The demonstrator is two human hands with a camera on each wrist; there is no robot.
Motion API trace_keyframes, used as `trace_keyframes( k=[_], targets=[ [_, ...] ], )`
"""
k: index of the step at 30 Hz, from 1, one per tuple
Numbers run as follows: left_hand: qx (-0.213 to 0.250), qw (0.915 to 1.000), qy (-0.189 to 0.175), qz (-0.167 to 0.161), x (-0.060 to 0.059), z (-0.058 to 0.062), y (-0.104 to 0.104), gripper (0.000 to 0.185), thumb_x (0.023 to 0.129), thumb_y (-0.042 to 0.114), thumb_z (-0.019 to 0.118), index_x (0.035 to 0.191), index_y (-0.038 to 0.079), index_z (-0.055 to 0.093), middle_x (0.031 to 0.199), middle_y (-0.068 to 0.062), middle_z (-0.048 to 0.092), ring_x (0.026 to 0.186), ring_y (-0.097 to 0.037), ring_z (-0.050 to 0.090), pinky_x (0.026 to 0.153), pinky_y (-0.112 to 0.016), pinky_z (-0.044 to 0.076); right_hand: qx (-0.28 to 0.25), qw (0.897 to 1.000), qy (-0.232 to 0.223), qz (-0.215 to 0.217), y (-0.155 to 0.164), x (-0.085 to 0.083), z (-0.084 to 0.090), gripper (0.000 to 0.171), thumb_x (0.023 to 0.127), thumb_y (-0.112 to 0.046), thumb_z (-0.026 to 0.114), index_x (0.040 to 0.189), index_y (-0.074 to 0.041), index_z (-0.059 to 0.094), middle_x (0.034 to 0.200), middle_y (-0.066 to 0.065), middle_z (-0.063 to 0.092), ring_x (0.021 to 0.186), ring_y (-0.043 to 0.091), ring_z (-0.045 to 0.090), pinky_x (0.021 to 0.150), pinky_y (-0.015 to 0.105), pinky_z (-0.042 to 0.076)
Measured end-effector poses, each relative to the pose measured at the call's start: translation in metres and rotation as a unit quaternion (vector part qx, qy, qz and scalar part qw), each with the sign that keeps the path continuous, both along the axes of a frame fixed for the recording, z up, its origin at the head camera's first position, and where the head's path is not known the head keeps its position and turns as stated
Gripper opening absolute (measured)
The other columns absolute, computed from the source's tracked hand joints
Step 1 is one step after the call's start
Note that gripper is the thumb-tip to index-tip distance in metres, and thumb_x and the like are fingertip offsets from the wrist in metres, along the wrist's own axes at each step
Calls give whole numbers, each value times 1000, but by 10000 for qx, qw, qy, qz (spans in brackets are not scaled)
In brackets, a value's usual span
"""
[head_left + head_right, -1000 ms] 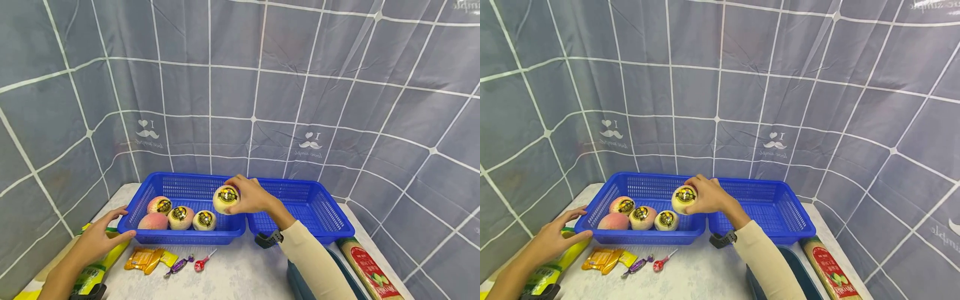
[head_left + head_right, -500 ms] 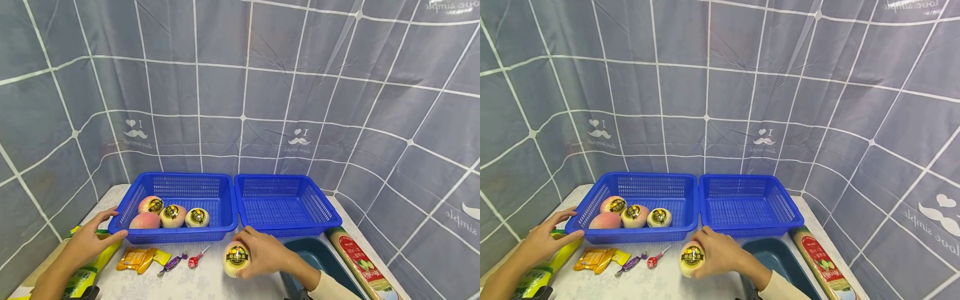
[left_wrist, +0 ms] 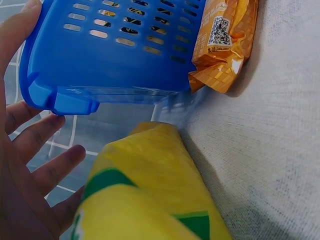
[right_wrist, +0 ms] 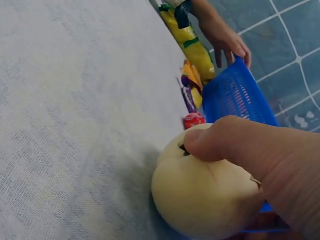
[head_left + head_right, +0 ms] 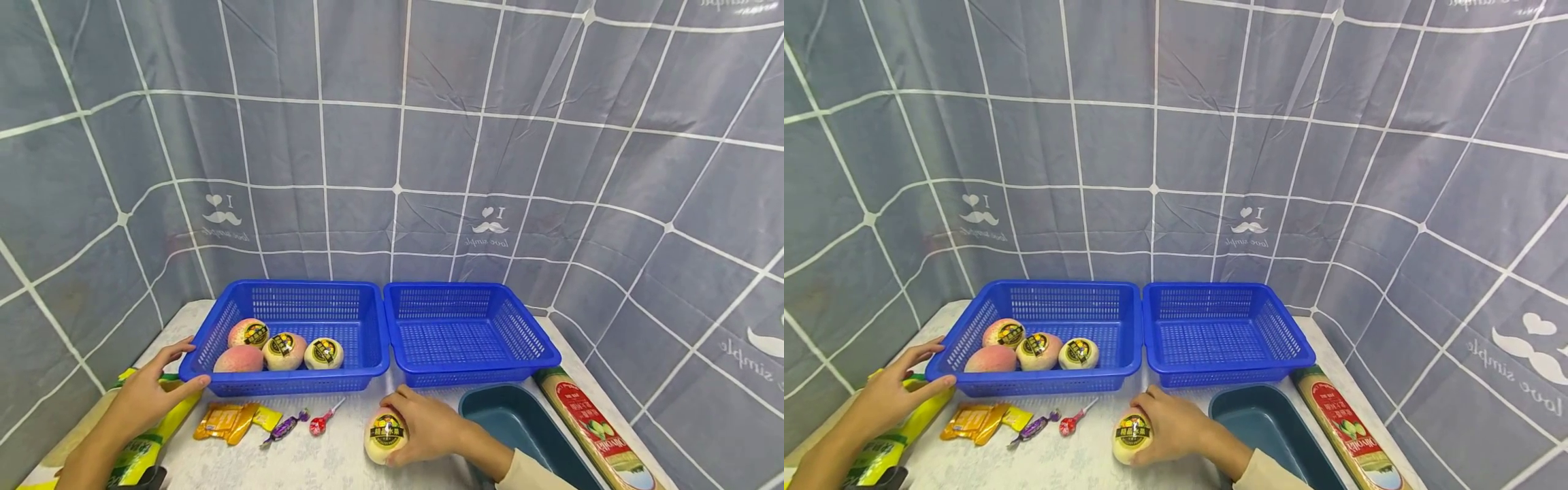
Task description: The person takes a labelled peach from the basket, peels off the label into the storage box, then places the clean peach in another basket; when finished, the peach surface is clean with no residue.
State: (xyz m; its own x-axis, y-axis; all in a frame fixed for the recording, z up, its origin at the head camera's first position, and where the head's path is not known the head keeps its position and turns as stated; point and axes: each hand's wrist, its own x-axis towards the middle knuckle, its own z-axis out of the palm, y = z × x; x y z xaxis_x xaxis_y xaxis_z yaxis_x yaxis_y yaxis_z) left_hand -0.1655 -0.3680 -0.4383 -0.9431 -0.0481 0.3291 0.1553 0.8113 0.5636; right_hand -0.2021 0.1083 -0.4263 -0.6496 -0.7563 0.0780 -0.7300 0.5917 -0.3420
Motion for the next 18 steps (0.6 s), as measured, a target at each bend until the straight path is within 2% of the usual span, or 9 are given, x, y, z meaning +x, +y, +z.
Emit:
trace_keyframes(
  k=[7,11,15,18],
  targets=[
    [105,9999,-121,23,1,-1,1,74,93,45,72,146,4,43,154,-27,38,121,-61,45,82,-77,40,118,9998,-22,135,1,2,3,80,70,-46,89,136,-10,60,113,-10,51,90,0,51,73,18,47],
    [83,10000,-3,38,1,0,1,73,92,44,73,144,2,44,154,-28,36,125,-62,40,85,-80,35,253,9995,-105,181,2,4,9,83,71,-47,89,138,-10,58,115,-10,52,94,0,51,74,19,47],
    [102,9989,449,3,3,3,5,72,89,39,77,142,1,44,155,-31,30,133,-62,29,90,-84,25,303,9989,-310,174,6,5,20,85,74,-51,87,142,-11,55,119,-7,54,99,4,53,78,24,50],
    [252,9936,1093,-129,5,13,18,69,85,29,82,139,2,48,156,-28,28,141,-57,21,96,-85,16,91,9988,-480,-69,8,4,27,70,83,-50,80,140,-15,58,118,-5,57,101,9,58,77,28,52]
  ],
)
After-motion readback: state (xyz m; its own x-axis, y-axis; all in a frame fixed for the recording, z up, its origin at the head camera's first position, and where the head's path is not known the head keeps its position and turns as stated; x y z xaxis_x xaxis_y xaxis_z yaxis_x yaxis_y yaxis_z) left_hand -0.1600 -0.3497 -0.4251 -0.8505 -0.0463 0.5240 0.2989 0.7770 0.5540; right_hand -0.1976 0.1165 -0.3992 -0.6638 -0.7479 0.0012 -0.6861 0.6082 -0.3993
